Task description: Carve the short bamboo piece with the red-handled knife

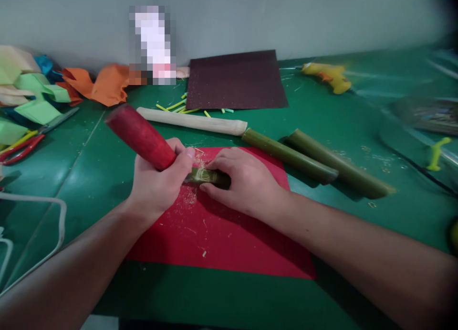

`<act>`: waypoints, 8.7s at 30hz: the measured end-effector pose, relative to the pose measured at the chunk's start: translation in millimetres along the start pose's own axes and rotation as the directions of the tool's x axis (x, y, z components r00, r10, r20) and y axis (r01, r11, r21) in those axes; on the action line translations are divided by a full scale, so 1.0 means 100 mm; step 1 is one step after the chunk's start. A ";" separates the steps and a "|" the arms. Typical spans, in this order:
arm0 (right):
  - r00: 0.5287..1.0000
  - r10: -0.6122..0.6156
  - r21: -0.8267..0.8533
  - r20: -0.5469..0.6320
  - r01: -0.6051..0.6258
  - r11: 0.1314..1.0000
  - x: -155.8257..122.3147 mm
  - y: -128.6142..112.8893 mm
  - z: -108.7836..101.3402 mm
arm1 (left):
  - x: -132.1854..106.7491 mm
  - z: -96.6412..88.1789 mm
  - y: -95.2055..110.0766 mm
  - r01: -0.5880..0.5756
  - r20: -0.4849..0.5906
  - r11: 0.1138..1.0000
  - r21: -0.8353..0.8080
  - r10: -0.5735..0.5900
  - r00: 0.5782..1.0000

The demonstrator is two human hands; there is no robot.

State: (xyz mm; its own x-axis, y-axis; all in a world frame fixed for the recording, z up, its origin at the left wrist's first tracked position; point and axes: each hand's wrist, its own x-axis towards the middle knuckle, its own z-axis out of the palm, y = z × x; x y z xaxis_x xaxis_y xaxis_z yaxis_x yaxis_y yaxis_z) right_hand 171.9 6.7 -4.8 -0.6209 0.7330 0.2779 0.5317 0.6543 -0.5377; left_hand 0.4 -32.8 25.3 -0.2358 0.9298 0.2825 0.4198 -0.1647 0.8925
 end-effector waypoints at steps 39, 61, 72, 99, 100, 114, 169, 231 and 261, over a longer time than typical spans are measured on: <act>0.986 -0.164 0.246 0.041 0.150 0.958 0.03 0.05 0.03 | 0.11 -0.15 0.15 -0.080 0.582 0.994 0.079 0.019 0.813; 0.989 -0.105 0.119 0.101 0.093 0.989 0.03 0.08 0.01 | 0.01 0.01 0.06 0.057 0.194 0.998 -0.035 -0.049 0.980; 0.991 -0.069 0.113 0.115 0.056 0.992 0.02 0.04 0.00 | -0.06 0.06 0.03 0.143 0.135 0.988 -0.057 -0.134 0.982; 0.994 -0.029 0.099 0.102 0.019 0.995 0.02 0.04 0.01 | -0.03 0.08 -0.01 0.071 0.044 0.997 -0.034 -0.069 0.997; 0.995 -0.030 0.097 0.099 0.020 0.995 0.02 0.04 0.01 | -0.03 0.08 -0.02 0.072 0.039 0.997 -0.030 -0.071 0.997; 0.993 -0.012 0.106 0.119 -0.001 0.994 0.01 0.02 0.02 | -0.03 0.10 -0.03 0.029 0.019 1.000 0.003 -0.029 0.999; 0.986 0.164 0.027 -0.002 -0.164 0.986 -0.02 0.00 0.04 | -0.05 -0.07 -0.20 -0.467 0.284 0.823 0.324 0.386 0.878; 0.985 0.173 0.137 -0.004 -0.171 0.976 0.01 -0.05 0.06 | 0.14 0.25 -0.11 0.135 0.209 0.985 0.111 -0.156 0.966; 0.991 0.135 0.112 0.021 -0.136 0.984 0.05 -0.04 0.04 | 0.16 0.32 -0.03 0.208 0.066 0.953 0.221 -0.228 0.972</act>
State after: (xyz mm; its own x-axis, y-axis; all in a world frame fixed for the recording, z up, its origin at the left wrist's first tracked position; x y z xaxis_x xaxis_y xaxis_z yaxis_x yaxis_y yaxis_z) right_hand 164.8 7.1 -4.6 -0.5556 0.8104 0.1860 0.5434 0.5233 -0.6564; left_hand 23.5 -6.4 16.1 -0.2668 0.9626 0.0482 0.5446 0.1093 0.8315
